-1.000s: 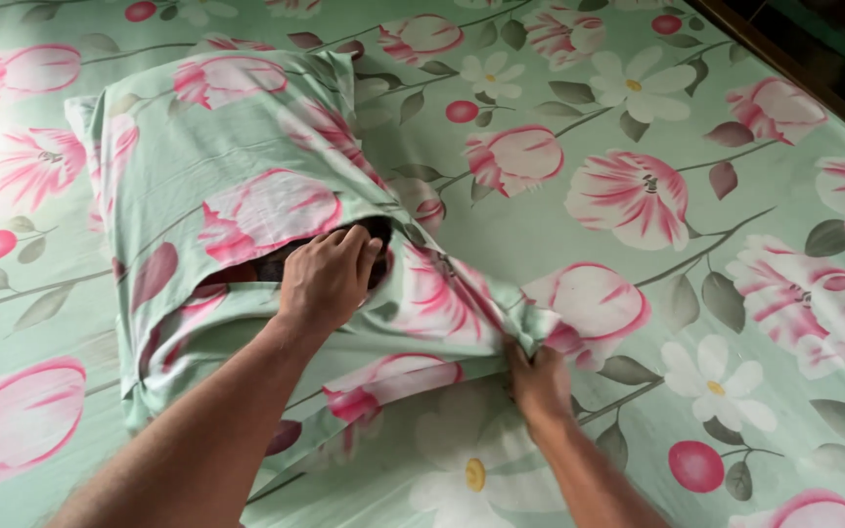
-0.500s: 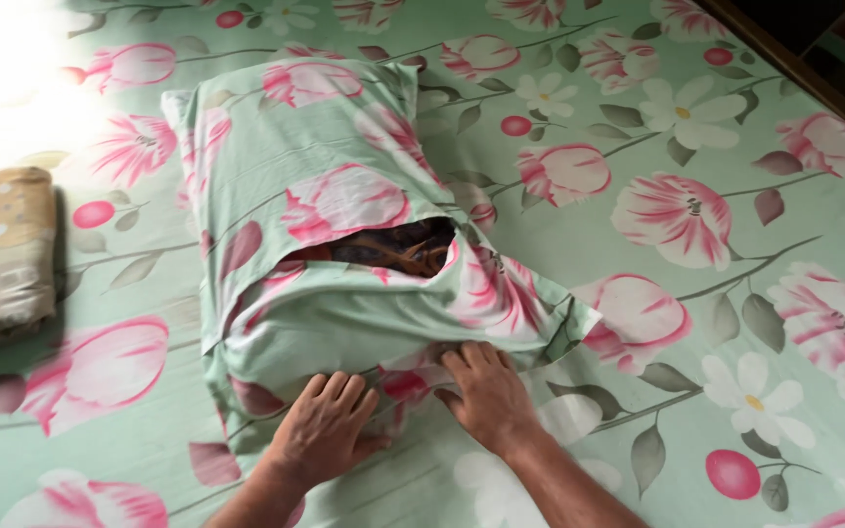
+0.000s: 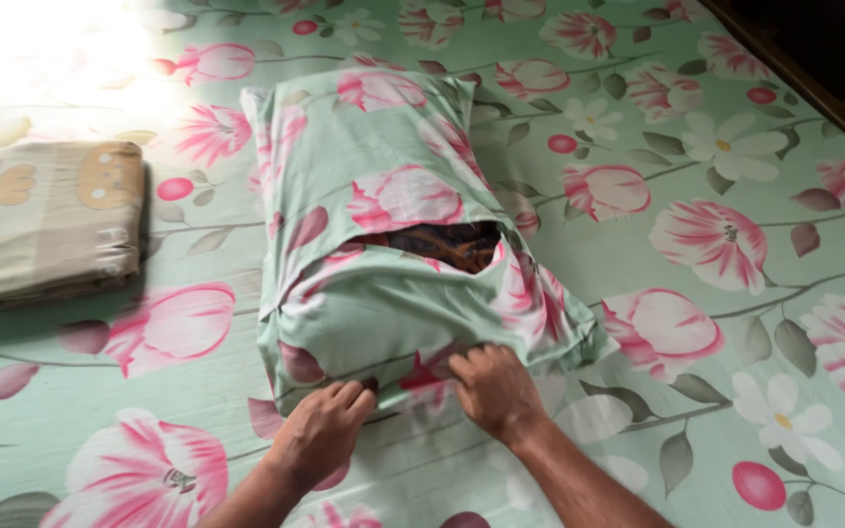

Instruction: Replacing the case on a pillow and smoothing it out on a bed.

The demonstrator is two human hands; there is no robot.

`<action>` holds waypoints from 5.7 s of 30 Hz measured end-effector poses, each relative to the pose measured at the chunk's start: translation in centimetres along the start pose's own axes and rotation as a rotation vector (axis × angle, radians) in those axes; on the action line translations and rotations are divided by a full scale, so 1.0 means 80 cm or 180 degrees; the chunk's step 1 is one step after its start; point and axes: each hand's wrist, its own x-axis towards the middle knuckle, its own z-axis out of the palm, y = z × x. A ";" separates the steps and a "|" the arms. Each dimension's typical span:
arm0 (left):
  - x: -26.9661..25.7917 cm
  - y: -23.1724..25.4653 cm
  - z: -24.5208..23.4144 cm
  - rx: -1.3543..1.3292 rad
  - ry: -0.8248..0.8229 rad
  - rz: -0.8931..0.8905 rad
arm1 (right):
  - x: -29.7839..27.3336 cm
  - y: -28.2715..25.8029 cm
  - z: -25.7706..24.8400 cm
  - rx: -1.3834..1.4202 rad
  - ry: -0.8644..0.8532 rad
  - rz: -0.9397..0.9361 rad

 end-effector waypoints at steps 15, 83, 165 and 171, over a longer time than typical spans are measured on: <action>-0.045 -0.085 -0.004 0.0596 0.1427 -0.2696 | 0.065 -0.061 -0.029 0.0486 0.1227 0.0092; 0.000 -0.177 -0.019 -0.2459 0.1703 -0.4400 | 0.280 -0.150 -0.002 -0.1246 -0.1315 -0.0316; 0.037 -0.159 -0.033 0.0117 0.0070 -0.3663 | 0.075 0.216 0.042 -0.0468 0.0416 0.1969; 0.022 -0.198 -0.002 -0.1596 0.0490 -0.3960 | 0.086 0.171 0.010 0.0256 0.1617 0.2000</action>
